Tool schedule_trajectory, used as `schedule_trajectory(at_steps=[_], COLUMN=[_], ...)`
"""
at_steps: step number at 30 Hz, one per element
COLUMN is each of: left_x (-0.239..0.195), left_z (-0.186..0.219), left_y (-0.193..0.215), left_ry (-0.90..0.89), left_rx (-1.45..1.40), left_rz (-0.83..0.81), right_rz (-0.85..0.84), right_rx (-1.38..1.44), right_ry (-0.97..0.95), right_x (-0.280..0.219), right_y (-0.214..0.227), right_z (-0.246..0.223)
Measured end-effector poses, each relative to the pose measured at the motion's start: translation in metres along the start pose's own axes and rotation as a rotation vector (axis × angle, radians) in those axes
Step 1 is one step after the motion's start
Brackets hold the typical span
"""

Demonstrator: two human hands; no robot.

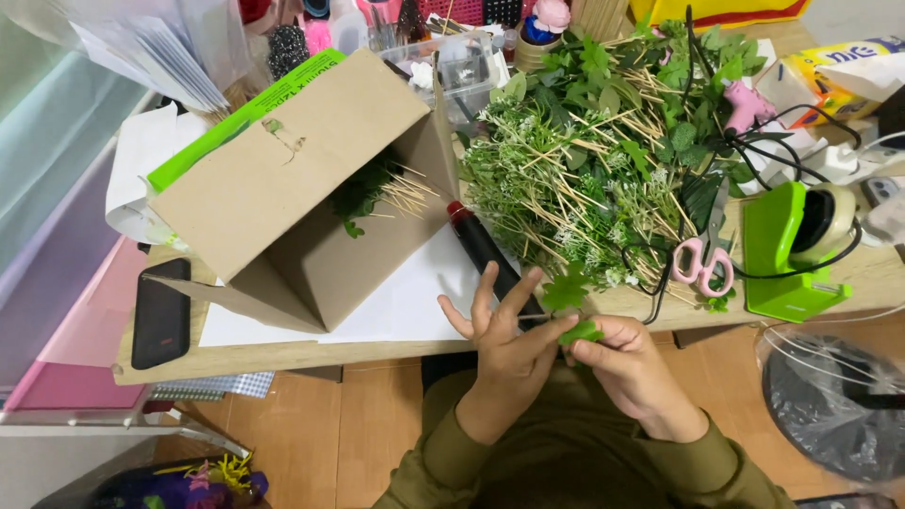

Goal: The person uses a hot glue gun to attach artificial leaves to wooden skewers. They then wrap the stems with green floral tape to secure the leaves. The person works at a cluttered craft table with various supplies visible.

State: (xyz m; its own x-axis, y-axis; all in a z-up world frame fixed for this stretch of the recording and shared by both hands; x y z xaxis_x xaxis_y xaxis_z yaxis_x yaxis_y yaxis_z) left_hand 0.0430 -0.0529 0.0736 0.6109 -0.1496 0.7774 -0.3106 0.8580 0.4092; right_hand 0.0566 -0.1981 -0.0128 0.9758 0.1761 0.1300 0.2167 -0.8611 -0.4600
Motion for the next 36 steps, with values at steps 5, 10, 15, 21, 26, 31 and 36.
schedule_trajectory(at_steps=[5,10,15,21,26,31,36], left_x=[0.006,0.003,-0.016,-0.018,-0.023,-0.015,-0.025], left_z=[-0.003,-0.024,-0.041,-0.045,-0.059,-0.060,-0.057], left_y=[-0.001,-0.010,-0.040,-0.040,-0.037,-0.016,-0.026], left_ry=[0.033,0.184,0.346,0.437,0.457,0.427,0.387], left_rx=[-0.180,-0.563,-0.735,-0.711,-0.660,-0.608,-0.612], left_rz=[0.066,0.002,-0.103,-0.074,-0.058,-0.033,-0.121], right_rz=[0.091,0.045,0.059,0.063,-0.078,-0.019,0.147], right_rx=[0.089,0.206,0.271,0.218,0.058,-0.234,-0.253], right_ry=[0.073,0.049,0.019,0.031,0.089,0.126,0.206], right_x=[0.000,-0.002,-0.003,-0.004,-0.006,0.004,0.021], right_y=[0.005,0.006,0.008,0.020,-0.015,0.054,0.041], right_z=[-0.011,-0.011,-0.003,0.007,-0.027,-0.010,-0.048])
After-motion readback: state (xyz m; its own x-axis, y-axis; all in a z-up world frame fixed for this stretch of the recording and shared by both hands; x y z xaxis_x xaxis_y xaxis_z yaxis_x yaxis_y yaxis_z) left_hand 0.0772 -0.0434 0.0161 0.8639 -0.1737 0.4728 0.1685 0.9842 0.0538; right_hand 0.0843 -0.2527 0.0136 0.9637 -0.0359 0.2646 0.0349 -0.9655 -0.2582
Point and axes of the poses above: each hand's wrist, its own x-axis towards the middle knuckle, its own y-axis out of the back of the hand, z = x × y, the point moved 9 cm from there along x, towards the middle knuckle
